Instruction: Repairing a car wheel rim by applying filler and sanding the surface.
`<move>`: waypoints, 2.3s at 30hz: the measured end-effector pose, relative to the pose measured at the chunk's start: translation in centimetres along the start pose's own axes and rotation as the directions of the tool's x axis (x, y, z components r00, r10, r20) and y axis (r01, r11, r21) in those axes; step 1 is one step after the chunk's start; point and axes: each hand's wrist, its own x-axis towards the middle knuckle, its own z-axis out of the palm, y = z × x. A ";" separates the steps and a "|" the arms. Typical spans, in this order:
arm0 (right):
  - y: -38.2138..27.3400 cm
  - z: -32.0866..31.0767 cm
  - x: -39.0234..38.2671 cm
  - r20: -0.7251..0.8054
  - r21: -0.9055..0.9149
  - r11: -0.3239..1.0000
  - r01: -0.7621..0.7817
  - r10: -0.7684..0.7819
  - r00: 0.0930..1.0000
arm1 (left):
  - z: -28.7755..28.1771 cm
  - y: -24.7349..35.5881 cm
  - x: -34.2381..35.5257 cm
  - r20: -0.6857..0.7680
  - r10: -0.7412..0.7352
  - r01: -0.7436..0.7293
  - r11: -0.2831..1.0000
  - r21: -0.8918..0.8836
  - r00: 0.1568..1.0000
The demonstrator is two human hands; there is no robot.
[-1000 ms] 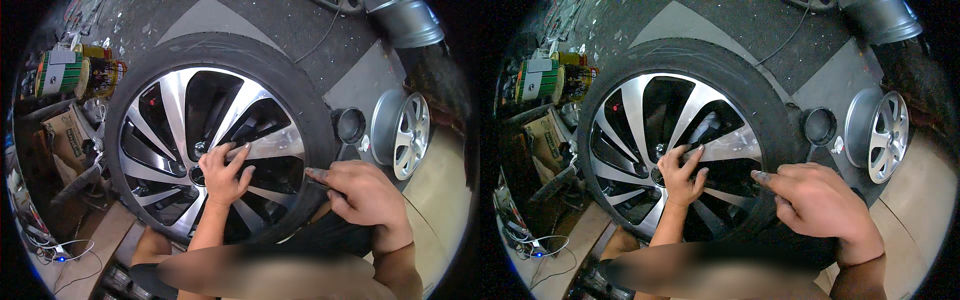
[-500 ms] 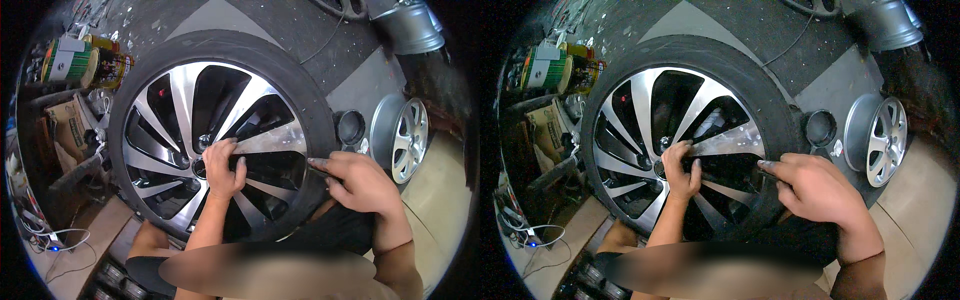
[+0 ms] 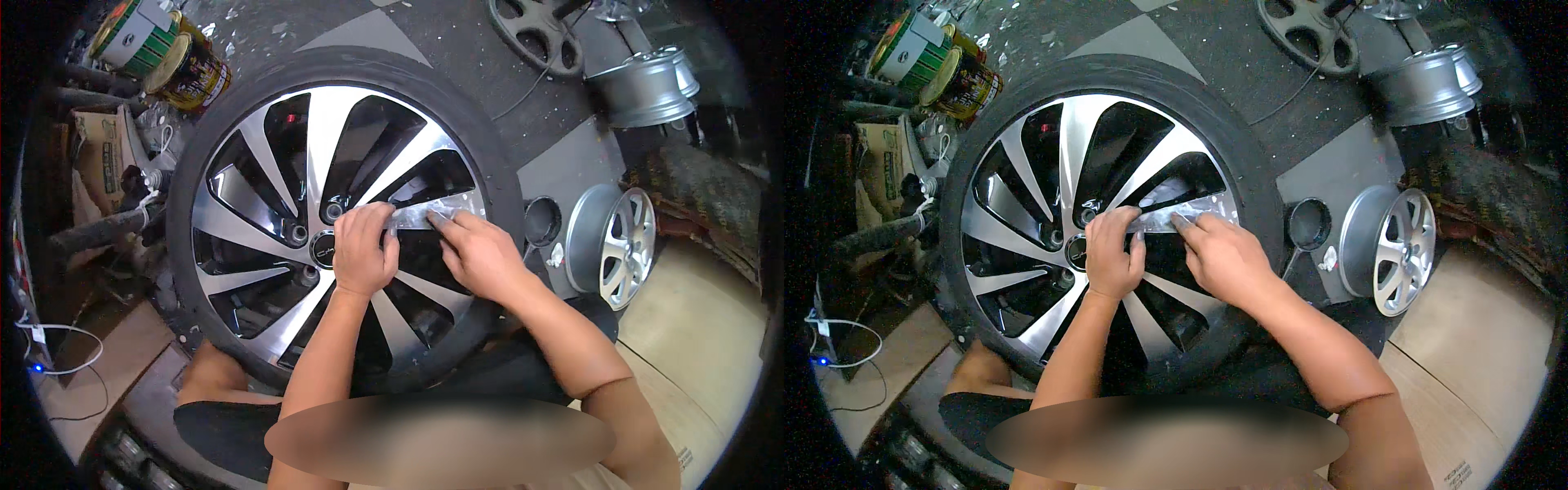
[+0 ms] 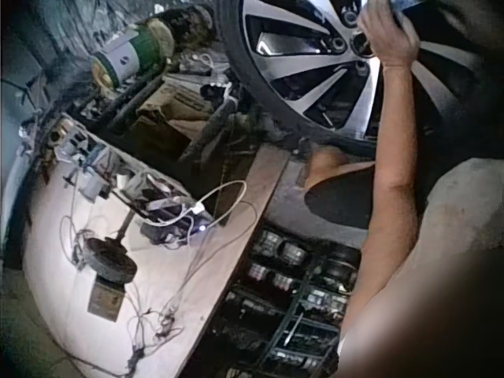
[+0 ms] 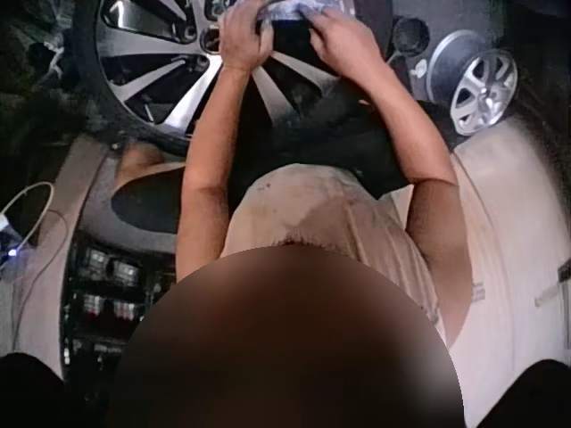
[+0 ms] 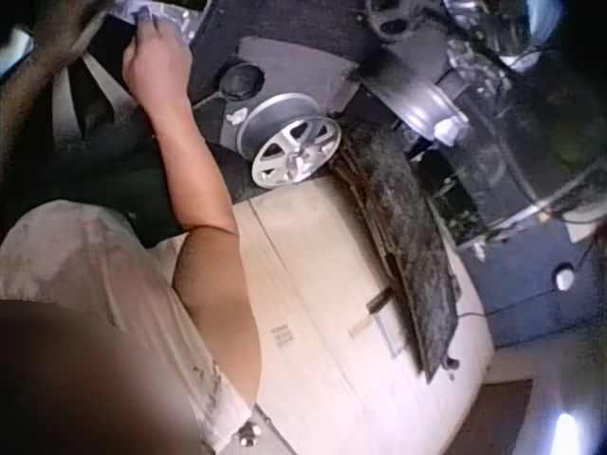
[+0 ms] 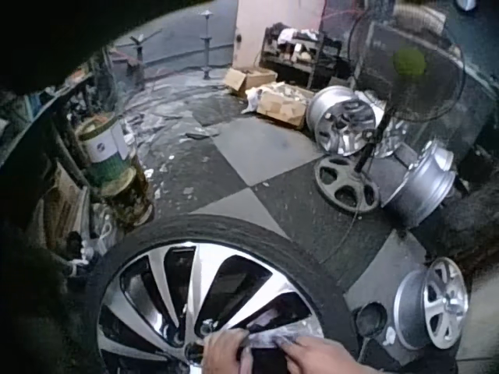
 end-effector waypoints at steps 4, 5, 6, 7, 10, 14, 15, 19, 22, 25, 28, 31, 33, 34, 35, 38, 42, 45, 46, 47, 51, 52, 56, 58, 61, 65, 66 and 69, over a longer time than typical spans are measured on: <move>-1.1 2.3 0.0 0.030 -0.160 0.987 -0.029 0.034 0.999 | 0.2 -0.1 -0.2 -0.023 0.014 -0.014 1.000 -0.013 1.000; -1.4 2.8 -0.4 0.033 -0.176 0.984 -0.024 0.031 0.999 | 0.2 -0.1 -0.2 -0.023 0.016 -0.016 1.000 -0.006 1.000; -1.8 3.4 -0.6 0.024 -0.168 0.983 -0.071 0.076 0.997 | 0.2 -0.1 -0.2 -0.036 0.013 -0.013 1.000 -0.016 0.999; -2.0 3.8 -0.6 0.015 -0.160 0.980 -0.119 0.123 0.992 | 0.2 0.0 -0.2 -0.027 0.014 -0.014 1.000 -0.003 1.000; -1.8 5.3 -0.1 -0.064 -0.178 0.979 -0.099 0.089 0.994 | 0.2 0.1 0.1 -0.035 0.018 -0.018 1.000 0.001 0.999; -2.3 4.9 -0.8 -0.033 -0.187 0.969 -0.159 0.155 0.987 | 0.1 -0.3 -0.3 -0.043 0.010 -0.011 1.000 -0.027 0.999; -2.2 4.8 -0.8 -0.026 -0.190 0.970 -0.151 0.149 0.989 | 0.0 -0.4 -0.4 -0.031 0.005 -0.007 0.999 -0.046 0.999; -0.9 4.6 0.2 -0.106 -0.134 0.986 -0.102 0.088 0.990 | 0.2 -0.3 -0.3 -0.033 0.009 -0.010 1.000 -0.025 0.999; -1.2 5.3 -0.4 -0.090 -0.132 0.984 -0.117 0.106 0.990 | 0.3 -0.3 -0.3 -0.034 0.023 -0.023 1.000 -0.004 0.999; -1.7 5.7 -0.2 -0.099 -0.078 0.988 -0.136 0.128 0.987 | 0.2 -0.2 -0.3 -0.013 0.000 0.000 1.000 -0.012 1.000; -1.6 5.6 0.8 -0.131 -0.041 0.993 -0.113 0.107 0.986 | 0.2 -0.1 -0.1 -0.005 -0.006 0.006 1.000 -0.012 1.000; -2.2 5.3 -0.4 -0.096 -0.014 0.987 -0.161 0.159 0.983 | 0.3 -0.1 -0.2 -0.007 -0.004 0.004 1.000 -0.007 1.000; -1.5 5.6 0.0 -0.127 0.008 0.991 -0.133 0.133 0.983 | 0.4 0.0 0.0 -0.007 0.004 -0.004 1.000 -0.005 1.000; -1.4 5.7 0.1 -0.150 0.029 0.995 -0.097 0.100 0.984 | 0.4 -0.1 0.0 -0.011 0.002 -0.002 1.000 0.001 1.000; -1.5 5.6 0.0 -0.153 0.032 0.995 -0.100 0.103 0.983 | 0.4 -0.2 -0.1 -0.007 0.005 -0.005 1.000 0.002 1.000; -1.3 5.3 -0.2 -0.057 0.048 0.979 -0.197 0.200 0.978 | 0.4 -0.2 0.0 0.003 0.011 -0.011 1.000 0.026 1.000; -1.0 5.4 -0.4 -0.075 0.030 0.989 -0.145 0.147 0.986 | 0.4 0.0 -0.2 0.007 0.003 -0.003 1.000 0.020 1.000; -1.1 5.2 -0.2 -0.081 0.034 0.989 -0.145 0.147 0.986 | 0.5 -0.2 -0.1 -0.001 0.014 -0.014 1.000 0.027 1.000; -1.1 5.2 -0.2 -0.076 0.040 0.989 -0.140 0.142 0.987 | 0.5 -0.2 -0.1 -0.004 0.013 -0.013 1.000 0.024 1.000; -1.1 5.3 -0.3 -0.076 0.044 0.989 -0.144 0.147 0.986 | 0.4 -0.1 -0.1 -0.006 0.012 -0.012 1.000 0.022 1.000; -1.0 5.8 -0.3 -0.112 0.041 0.992 -0.123 0.126 0.986 | 0.4 -0.2 0.0 0.001 0.011 -0.011 1.000 0.016 1.000; -0.9 5.7 -0.5 -0.089 0.040 0.991 -0.124 0.127 0.988 | 0.4 -0.1 -0.1 0.001 0.012 -0.012 1.000 0.018 1.000; -0.9 5.6 -0.3 -0.126 0.051 0.993 -0.105 0.110 0.986 | 0.4 -0.1 0.1 -0.007 0.016 -0.015 0.999 0.032 1.000; -1.0 5.6 -0.6 -0.108 0.046 0.992 -0.114 0.118 0.987 | 0.3 0.1 0.0 0.005 0.008 -0.008 1.000 0.030 1.000; -0.8 5.3 0.6 -0.098 0.026 0.994 -0.110 0.112 0.989 | 0.4 0.1 0.1 0.012 0.005 -0.005 1.000 0.027 1.000; -0.9 5.6 -0.4 -0.095 0.056 0.991 -0.124 0.129 0.987 | 0.4 0.2 -0.2 0.008 0.003 -0.003 1.000 0.030 1.000; -0.8 5.5 0.0 -0.092 0.046 0.992 -0.116 0.120 0.989 | 0.5 0.0 -0.1 0.007 0.011 -0.011 0.999 0.039 1.000; -0.9 5.6 -0.3 -0.092 0.043 0.992 -0.122 0.125 0.988 | 0.4 0.1 0.0 0.008 0.006 -0.007 1.000 0.026 1.000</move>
